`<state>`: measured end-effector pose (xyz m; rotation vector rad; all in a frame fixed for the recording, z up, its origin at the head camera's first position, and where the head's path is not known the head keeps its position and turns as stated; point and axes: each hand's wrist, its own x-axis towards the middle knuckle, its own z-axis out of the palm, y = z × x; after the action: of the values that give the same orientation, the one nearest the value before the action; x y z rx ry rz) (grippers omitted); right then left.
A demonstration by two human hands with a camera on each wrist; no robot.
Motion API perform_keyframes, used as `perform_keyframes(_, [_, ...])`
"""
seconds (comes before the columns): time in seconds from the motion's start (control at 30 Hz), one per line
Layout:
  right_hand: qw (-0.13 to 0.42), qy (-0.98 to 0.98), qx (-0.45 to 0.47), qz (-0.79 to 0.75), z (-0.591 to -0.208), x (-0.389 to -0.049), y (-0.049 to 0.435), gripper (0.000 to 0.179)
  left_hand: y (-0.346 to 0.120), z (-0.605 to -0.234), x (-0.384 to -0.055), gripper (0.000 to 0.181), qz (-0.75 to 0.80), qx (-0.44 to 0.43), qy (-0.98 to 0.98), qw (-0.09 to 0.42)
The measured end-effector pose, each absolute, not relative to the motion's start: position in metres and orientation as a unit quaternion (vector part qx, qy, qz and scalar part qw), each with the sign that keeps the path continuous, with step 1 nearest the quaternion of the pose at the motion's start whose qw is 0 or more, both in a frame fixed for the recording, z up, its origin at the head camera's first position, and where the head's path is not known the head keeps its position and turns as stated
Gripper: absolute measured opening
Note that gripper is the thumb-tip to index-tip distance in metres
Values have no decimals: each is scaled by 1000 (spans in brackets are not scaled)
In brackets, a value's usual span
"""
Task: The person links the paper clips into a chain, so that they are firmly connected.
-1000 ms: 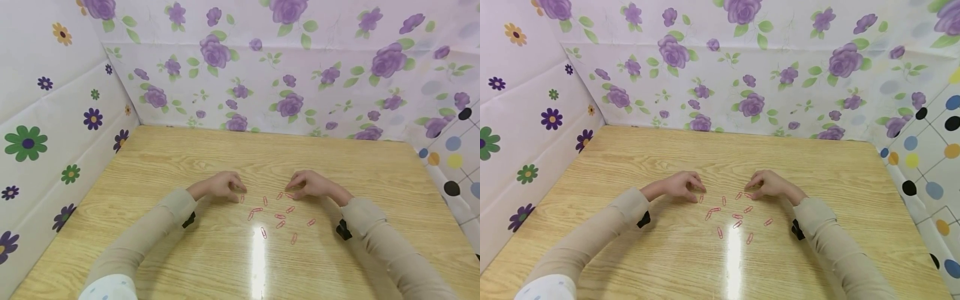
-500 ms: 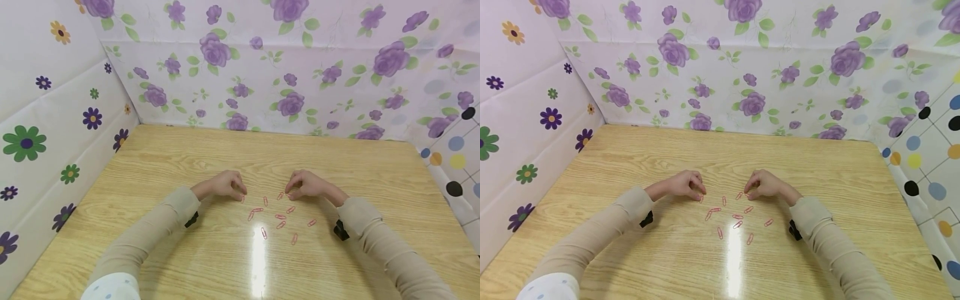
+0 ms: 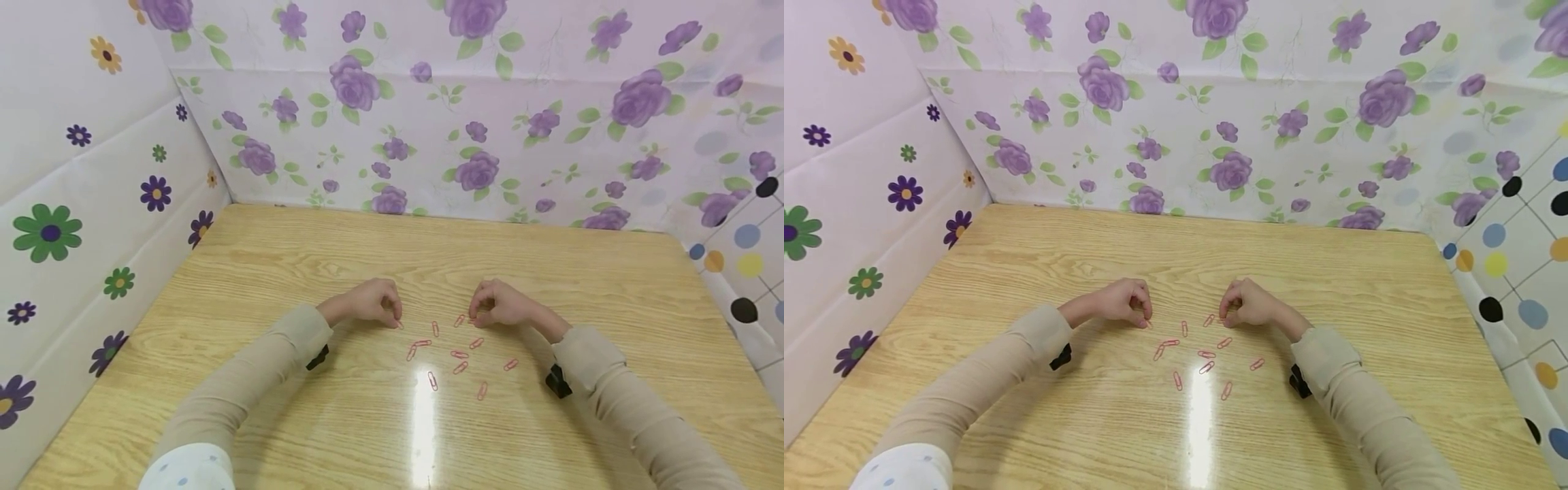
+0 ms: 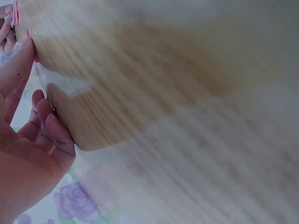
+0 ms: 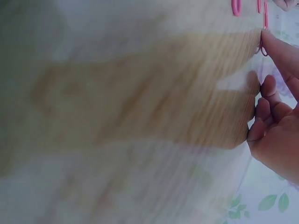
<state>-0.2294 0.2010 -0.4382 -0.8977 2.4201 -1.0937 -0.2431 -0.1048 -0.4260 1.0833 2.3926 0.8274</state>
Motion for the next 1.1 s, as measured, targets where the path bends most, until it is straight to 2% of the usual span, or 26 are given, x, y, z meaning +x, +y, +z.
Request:
perform_keyframes(0.23, [170, 858, -306, -375, -438, -229, 203, 5, -103, -423, -242, 13, 248, 386, 863, 211])
perform_keyframes(0.43, [194, 855, -276, -393, -433, -231, 206, 4, -100, -421, -240, 15, 216, 387, 868, 223])
perform_keyframes(0.67, [222, 836, -282, -416, -435, -230, 204, 13, -102, -420, -238, 14, 205, 374, 868, 254])
perform_keyframes(1.1, [188, 861, -228, -415, -420, -224, 205, 7, -103, -413, -246, 12, 229, 382, 857, 259])
